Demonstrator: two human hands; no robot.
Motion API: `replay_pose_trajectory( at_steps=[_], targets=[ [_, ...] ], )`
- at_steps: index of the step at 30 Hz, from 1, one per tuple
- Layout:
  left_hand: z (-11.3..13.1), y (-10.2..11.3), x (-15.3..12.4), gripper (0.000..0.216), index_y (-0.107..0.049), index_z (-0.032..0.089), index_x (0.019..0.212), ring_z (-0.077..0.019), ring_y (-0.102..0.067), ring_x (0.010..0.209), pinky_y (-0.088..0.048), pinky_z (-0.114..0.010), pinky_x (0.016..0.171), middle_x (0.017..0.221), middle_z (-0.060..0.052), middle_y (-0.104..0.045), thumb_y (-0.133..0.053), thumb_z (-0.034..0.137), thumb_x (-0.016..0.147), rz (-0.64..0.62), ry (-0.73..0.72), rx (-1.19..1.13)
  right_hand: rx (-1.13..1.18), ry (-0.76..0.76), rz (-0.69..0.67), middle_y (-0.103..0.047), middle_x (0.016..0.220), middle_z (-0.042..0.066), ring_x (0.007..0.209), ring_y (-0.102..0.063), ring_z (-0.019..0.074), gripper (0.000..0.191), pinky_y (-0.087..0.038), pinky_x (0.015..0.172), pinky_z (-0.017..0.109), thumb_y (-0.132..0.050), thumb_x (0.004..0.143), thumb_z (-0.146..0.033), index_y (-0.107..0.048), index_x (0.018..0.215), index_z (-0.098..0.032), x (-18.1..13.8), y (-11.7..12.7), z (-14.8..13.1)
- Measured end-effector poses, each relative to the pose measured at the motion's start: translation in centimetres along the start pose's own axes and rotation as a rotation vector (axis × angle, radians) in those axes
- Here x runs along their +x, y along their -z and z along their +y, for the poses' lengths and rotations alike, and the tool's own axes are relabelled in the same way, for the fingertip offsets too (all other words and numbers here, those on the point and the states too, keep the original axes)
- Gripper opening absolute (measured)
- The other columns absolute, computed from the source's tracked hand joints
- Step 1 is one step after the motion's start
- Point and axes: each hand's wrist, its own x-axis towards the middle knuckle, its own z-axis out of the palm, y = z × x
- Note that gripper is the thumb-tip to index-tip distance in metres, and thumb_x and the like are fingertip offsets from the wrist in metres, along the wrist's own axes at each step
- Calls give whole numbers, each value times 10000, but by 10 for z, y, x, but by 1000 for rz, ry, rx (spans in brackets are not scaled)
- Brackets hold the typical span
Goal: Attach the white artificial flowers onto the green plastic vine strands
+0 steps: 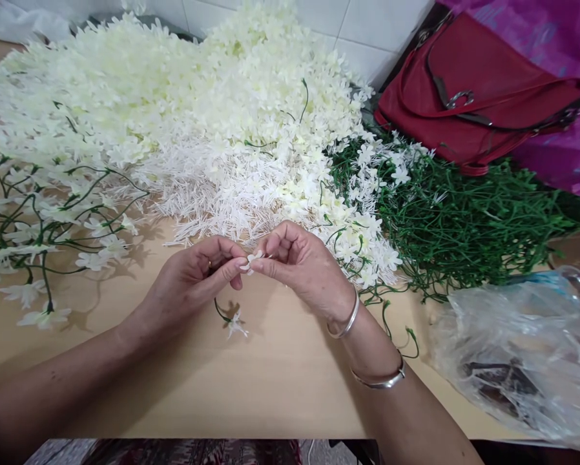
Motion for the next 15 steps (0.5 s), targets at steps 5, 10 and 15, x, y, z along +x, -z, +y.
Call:
replay_pose_trajectory(
  at_steps=[5,10,15],
  targets=[
    [4,0,-1,111,-662,179,961,-101,-628,656,-488,-218,628,720,29,-659,-672,290,964,59,-21,-37,-10,-77,-72,-765,1049,10,951,-742,141,386,-597,849,269,-955,722,-240,-715,1024,-245,-3,7,-4],
    [0,0,-3,68,-663,185,975,-91,-571,661,-461,-209,617,745,38,-625,-659,252,973,62,-50,-30,-99,-79,-82,-790,979,24,908,-744,150,235,-605,886,309,-903,797,-297,-751,960,-223,-2,9,-4],
    [-1,-1,-1,90,-689,176,1019,-102,-596,717,-468,-220,654,829,11,-675,-663,249,973,74,-38,-70,-169,-37,6,-777,947,37,809,-715,147,244,-606,759,291,-924,758,-337,-763,891,-211,-1,6,-5]
  ],
)
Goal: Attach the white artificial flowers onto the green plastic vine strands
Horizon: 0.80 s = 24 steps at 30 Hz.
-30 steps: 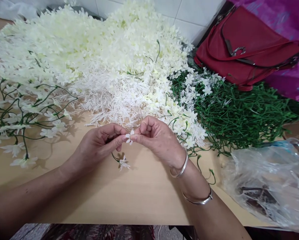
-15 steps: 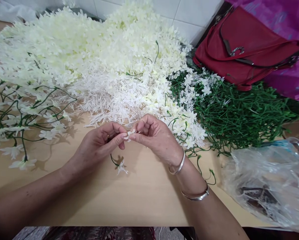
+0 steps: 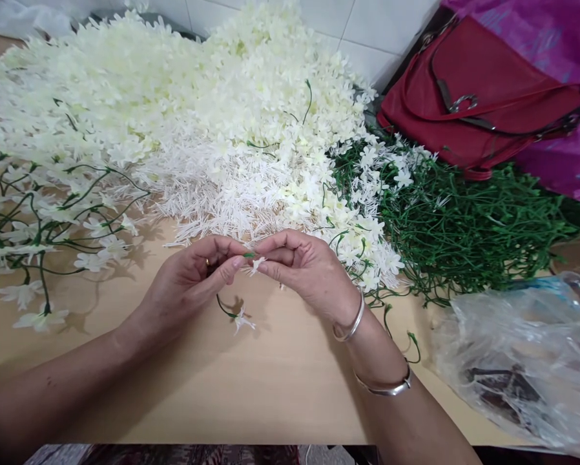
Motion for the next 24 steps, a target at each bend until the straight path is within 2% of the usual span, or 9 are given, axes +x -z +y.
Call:
replay_pose_trajectory(
  at_steps=[2,5,9,14,17,20,24],
  targets=[
    [0,0,1,127,-699,171,1046,-113,-599,725,-470,-229,661,824,4,-675,-673,270,971,14,11,-14,-26,21,28,-766,992,48,827,-716,150,221,-606,762,295,-920,762,-334,-766,861,-209,-1,0,-2],
    [1,1,2,165,-712,172,1077,-129,-596,748,-474,-246,687,832,-6,-676,-683,291,967,-9,-1,-13,-76,123,53,-741,1043,57,919,-713,165,179,-602,856,319,-908,777,-318,-766,788,-209,-2,-3,-3],
    [1,2,3,162,-733,179,1044,-128,-547,701,-443,-261,667,829,-9,-667,-657,304,973,-61,-27,35,-95,204,49,-724,947,45,884,-696,167,185,-598,849,328,-900,794,-333,-760,766,-216,-3,-9,0],
    [-1,4,3,177,-705,174,992,-139,-539,705,-428,-267,664,799,-8,-639,-633,335,976,-81,21,70,-40,162,31,-725,880,32,818,-691,158,221,-607,793,313,-918,773,-368,-751,765,-224,-2,-14,2],
    [-1,4,3,187,-683,186,995,-137,-523,677,-420,-263,645,743,15,-589,-607,357,995,-78,41,81,-40,151,4,-749,909,43,854,-710,174,222,-616,830,333,-895,799,-383,-739,783,-227,-2,-14,0],
    [-1,5,2,200,-646,195,917,-137,-527,685,-420,-266,670,717,27,-559,-581,354,1019,-65,31,107,-35,151,-32,-760,964,51,910,-725,180,200,-615,888,344,-858,847,-365,-721,805,-226,-5,-14,-2],
    [-2,3,0,203,-617,201,892,-139,-528,702,-417,-268,686,733,25,-573,-569,339,1032,-21,16,107,0,152,-49,-741,1060,43,975,-731,173,165,-610,904,334,-818,893,-323,-694,972,-249,-9,-18,-2]
  ],
)
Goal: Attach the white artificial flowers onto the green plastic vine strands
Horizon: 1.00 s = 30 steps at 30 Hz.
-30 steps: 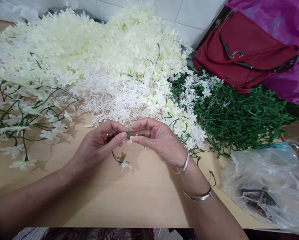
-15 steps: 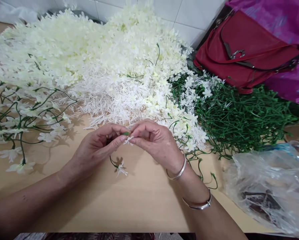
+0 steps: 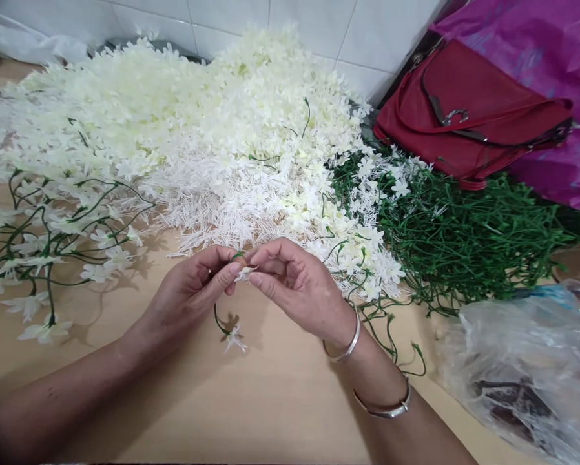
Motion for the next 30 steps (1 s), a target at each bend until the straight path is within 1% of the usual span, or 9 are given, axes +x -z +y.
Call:
replay_pose_trajectory(
  at_steps=[4,6,8,13,16,18,21,24,30],
  targets=[
    [0,-2,0,155,-652,194,977,-145,-561,742,-446,-266,687,837,-1,-630,-589,331,1015,12,19,-76,-256,189,42,-712,1061,29,1011,-695,205,336,-596,903,366,-898,802,-270,-679,1057,-284,0,-8,3],
    [3,-2,1,161,-643,190,936,-139,-550,731,-449,-259,680,816,3,-612,-589,323,1007,2,21,-136,-429,317,88,-717,1013,31,1029,-675,215,228,-576,936,384,-864,833,-212,-704,979,-281,0,-12,5],
    [6,-1,2,182,-617,189,865,-132,-523,703,-442,-252,668,755,17,-573,-599,318,993,5,23,-160,-494,365,134,-726,986,40,1014,-683,219,131,-575,931,397,-787,894,-167,-711,908,-273,1,-15,5],
    [12,0,5,213,-598,189,828,-121,-496,662,-438,-239,648,694,34,-532,-614,333,983,16,54,-177,-396,264,233,-733,989,46,954,-713,215,104,-593,902,403,-751,914,-172,-699,923,-262,-4,-14,10],
    [12,-1,5,197,-617,184,853,-124,-527,677,-464,-240,659,731,19,-578,-626,341,973,20,60,-191,-380,218,249,-721,1085,35,923,-704,190,323,-605,870,371,-795,883,-202,-676,1166,-301,-5,-16,12],
    [12,-2,5,194,-630,184,881,-131,-548,704,-481,-244,674,780,3,-613,-630,356,971,22,56,-203,-452,264,236,-709,1151,41,942,-691,192,402,-605,873,372,-801,866,-185,-661,1221,-311,-3,-18,11],
    [11,-2,5,191,-634,186,893,-134,-536,707,-478,-246,676,762,10,-588,-637,363,964,23,45,-195,-565,376,226,-728,1044,36,941,-682,203,216,-596,857,381,-730,901,-126,-698,1041,-288,-1,-20,7],
    [11,-2,4,206,-612,186,846,-132,-495,691,-447,-245,654,722,22,-530,-622,351,969,22,39,-183,-564,435,229,-743,942,30,934,-700,208,174,-591,853,385,-697,925,-105,-709,943,-278,0,-19,6],
    [19,1,3,182,-629,183,899,-133,-480,693,-428,-250,657,745,21,-523,-621,349,970,-6,57,-193,-376,313,257,-766,948,41,923,-731,203,102,-615,882,395,-759,910,-169,-759,880,-267,-2,-13,7]
  ],
)
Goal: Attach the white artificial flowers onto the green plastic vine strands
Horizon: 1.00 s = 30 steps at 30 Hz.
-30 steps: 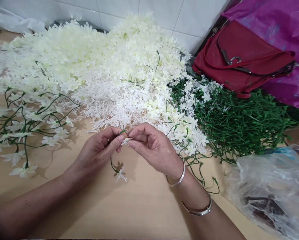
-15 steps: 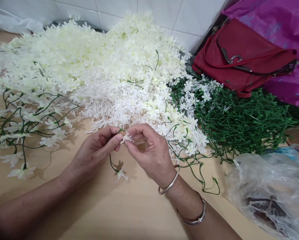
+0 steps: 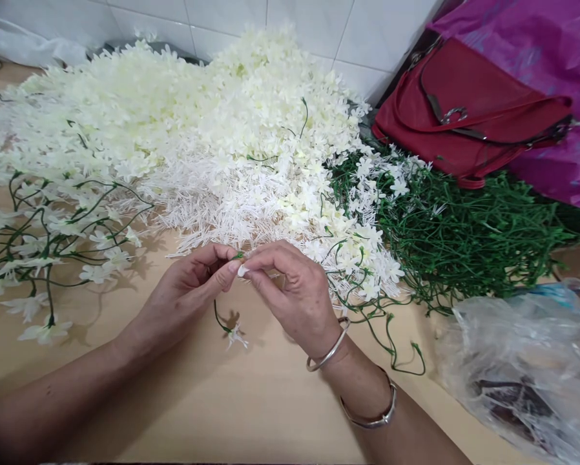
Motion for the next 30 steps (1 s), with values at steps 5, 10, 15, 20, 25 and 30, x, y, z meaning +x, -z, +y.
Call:
replay_pose_trajectory(
  at_steps=[5,10,15,20,25,30],
  targets=[
    [1,3,0,194,-666,189,961,-145,-499,704,-423,-259,652,780,5,-575,-618,376,976,-1,17,37,285,-290,76,-771,807,27,736,-769,186,201,-651,720,338,-901,801,-340,-741,839,-224,7,10,2],
    [-6,2,0,174,-681,189,953,-149,-524,735,-424,-267,680,816,-6,-626,-641,358,966,-7,-4,36,302,-387,20,-785,708,30,624,-738,163,295,-604,602,286,-935,751,-414,-742,821,-203,11,16,0],
    [-7,1,0,159,-681,181,973,-140,-542,746,-435,-264,696,842,-6,-650,-641,334,973,-6,-2,10,311,-397,-17,-788,725,30,655,-741,148,270,-586,616,255,-937,754,-391,-757,815,-198,9,15,-4],
    [-9,1,-1,158,-685,184,984,-150,-580,790,-449,-273,725,870,-16,-681,-631,333,992,-20,-18,49,314,-398,-48,-779,726,25,657,-744,160,291,-616,654,290,-949,728,-410,-759,804,-204,10,14,-2],
    [-12,0,-2,153,-700,173,952,-122,-551,710,-427,-249,662,798,4,-656,-652,314,989,-14,-35,115,262,-368,-63,-768,711,19,651,-731,150,273,-592,651,277,-938,749,-399,-765,816,-199,8,16,-1],
    [-14,0,-2,154,-719,176,927,-106,-507,653,-390,-240,612,741,23,-622,-657,304,985,2,-52,182,261,-374,-96,-752,686,7,623,-696,125,256,-548,609,241,-939,753,-356,-765,828,-183,7,18,1]
  ],
)
